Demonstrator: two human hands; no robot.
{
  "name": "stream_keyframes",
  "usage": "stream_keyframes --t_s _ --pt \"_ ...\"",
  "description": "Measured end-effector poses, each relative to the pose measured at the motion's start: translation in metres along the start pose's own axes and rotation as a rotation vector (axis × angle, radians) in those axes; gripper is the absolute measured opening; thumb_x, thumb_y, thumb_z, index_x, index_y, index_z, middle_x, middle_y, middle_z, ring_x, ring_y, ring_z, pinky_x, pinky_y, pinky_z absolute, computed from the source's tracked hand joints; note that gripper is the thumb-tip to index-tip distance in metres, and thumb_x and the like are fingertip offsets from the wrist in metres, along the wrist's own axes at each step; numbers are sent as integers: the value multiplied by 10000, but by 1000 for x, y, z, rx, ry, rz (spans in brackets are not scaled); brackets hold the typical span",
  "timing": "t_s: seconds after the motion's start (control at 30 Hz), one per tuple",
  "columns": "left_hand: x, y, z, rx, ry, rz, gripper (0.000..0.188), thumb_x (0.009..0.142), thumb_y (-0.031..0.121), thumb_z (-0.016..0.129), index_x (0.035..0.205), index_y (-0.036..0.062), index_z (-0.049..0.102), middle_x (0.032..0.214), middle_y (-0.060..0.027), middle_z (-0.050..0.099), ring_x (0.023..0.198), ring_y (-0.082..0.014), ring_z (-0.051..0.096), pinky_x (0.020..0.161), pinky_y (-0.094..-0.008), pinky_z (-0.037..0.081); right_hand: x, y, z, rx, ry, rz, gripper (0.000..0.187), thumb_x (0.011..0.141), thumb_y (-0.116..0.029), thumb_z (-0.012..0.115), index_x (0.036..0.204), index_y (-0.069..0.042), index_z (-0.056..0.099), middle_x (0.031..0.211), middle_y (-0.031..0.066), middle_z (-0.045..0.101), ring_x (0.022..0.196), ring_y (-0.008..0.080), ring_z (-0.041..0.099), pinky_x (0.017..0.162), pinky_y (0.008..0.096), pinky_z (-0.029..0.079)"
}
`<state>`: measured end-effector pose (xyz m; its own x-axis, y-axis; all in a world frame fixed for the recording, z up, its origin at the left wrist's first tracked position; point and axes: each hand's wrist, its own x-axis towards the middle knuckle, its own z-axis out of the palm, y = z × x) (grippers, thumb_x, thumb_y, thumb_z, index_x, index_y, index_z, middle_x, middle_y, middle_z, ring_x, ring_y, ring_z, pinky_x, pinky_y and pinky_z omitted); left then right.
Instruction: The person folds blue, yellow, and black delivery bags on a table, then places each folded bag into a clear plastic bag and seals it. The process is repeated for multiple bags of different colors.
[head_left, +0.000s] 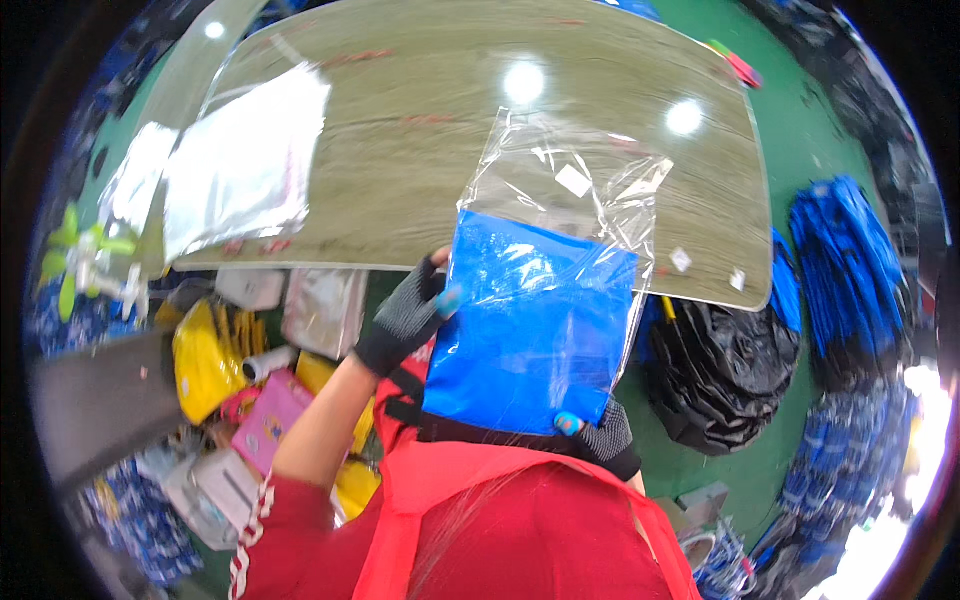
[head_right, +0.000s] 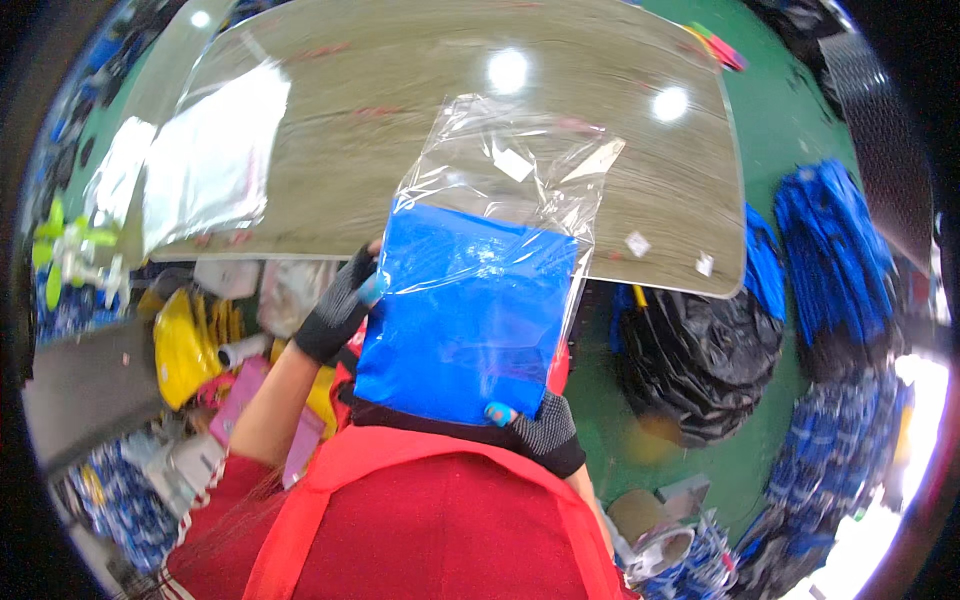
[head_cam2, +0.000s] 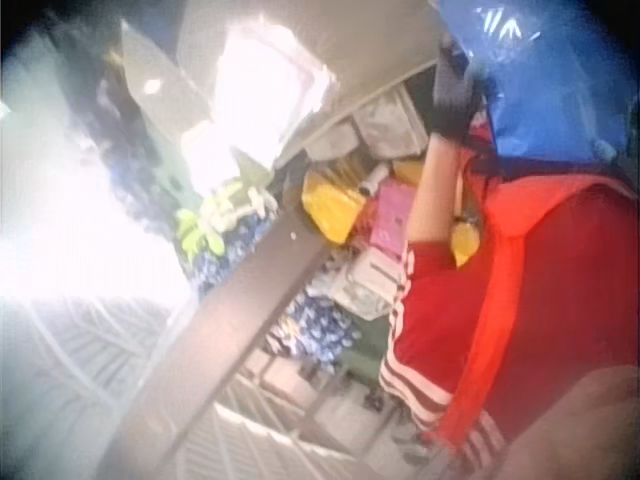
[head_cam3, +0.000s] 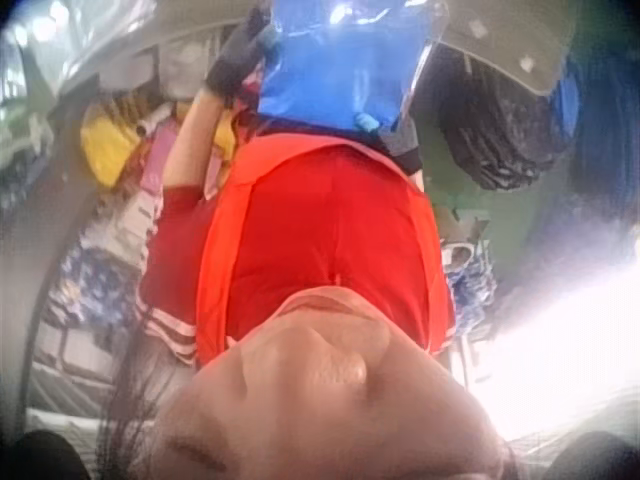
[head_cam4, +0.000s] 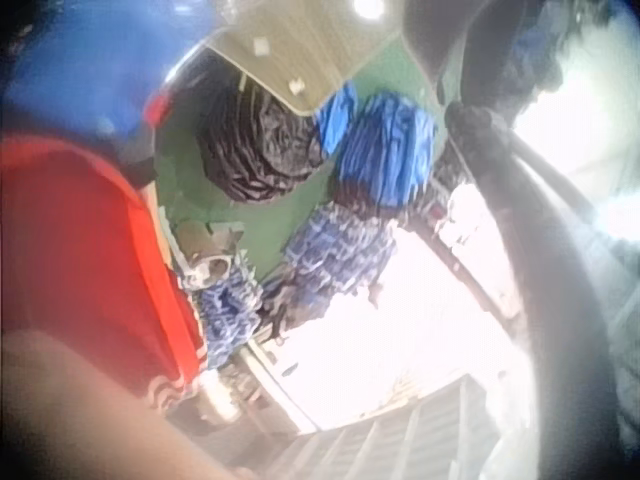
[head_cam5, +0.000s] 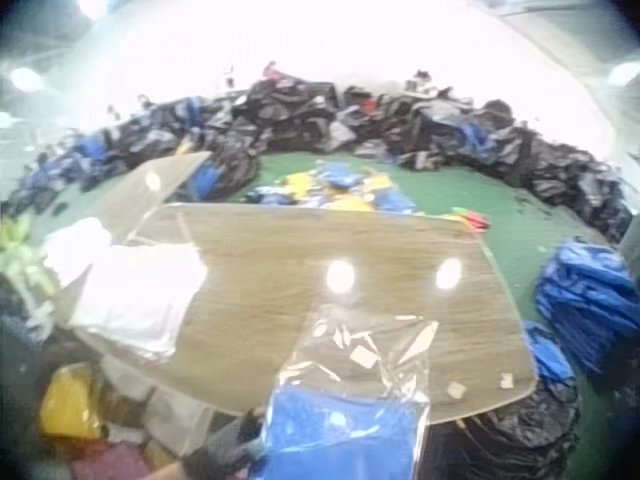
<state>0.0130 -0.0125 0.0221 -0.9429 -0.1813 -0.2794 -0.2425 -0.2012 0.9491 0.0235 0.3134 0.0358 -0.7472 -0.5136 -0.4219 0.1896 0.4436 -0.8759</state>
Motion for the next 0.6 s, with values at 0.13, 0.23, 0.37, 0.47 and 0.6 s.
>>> stream_keyframes --t_s 0.13,0.23,0.37,0.47,0.6 --pt "-12 10 5 118 -275 -131 774 769 309 781 1379 14 407 1291 -124 544 1151 -189 522 977 -352 436 32 -26 -22 486 -76 -110 884 737 -590 717 1334 12 466 1256 158 576 1137 271 568 956 402 462" --pt "-23 10 4 336 -528 -42 840 731 322 819 1394 26 395 1320 -124 525 1180 -208 509 991 -363 430 55 -25 -29 936 63 23 974 751 -665 640 1360 54 394 1294 199 525 1163 278 544 964 425 465" --pt "-15 26 -5 -386 -258 -360 830 746 304 809 1401 30 379 1299 -121 539 1146 -201 538 953 -368 472 54 -25 -10 174 31 53 809 762 -393 759 1376 -10 397 1286 166 527 1129 258 557 959 409 464" --pt "-10 42 0 -142 -332 -250 831 746 293 809 1402 24 375 1269 -114 565 1113 -202 561 928 -371 490 47 -40 -2 544 84 71 703 775 -316 749 1331 -26 430 1247 149 542 1095 273 571 916 424 499" --pt "-16 44 7 41 -544 -175 781 748 275 804 1372 13 413 1274 -116 564 1079 -217 586 924 -368 491 60 -61 -15 674 113 211 650 755 -218 774 1300 -21 479 1217 172 564 1114 267 563 915 437 500"
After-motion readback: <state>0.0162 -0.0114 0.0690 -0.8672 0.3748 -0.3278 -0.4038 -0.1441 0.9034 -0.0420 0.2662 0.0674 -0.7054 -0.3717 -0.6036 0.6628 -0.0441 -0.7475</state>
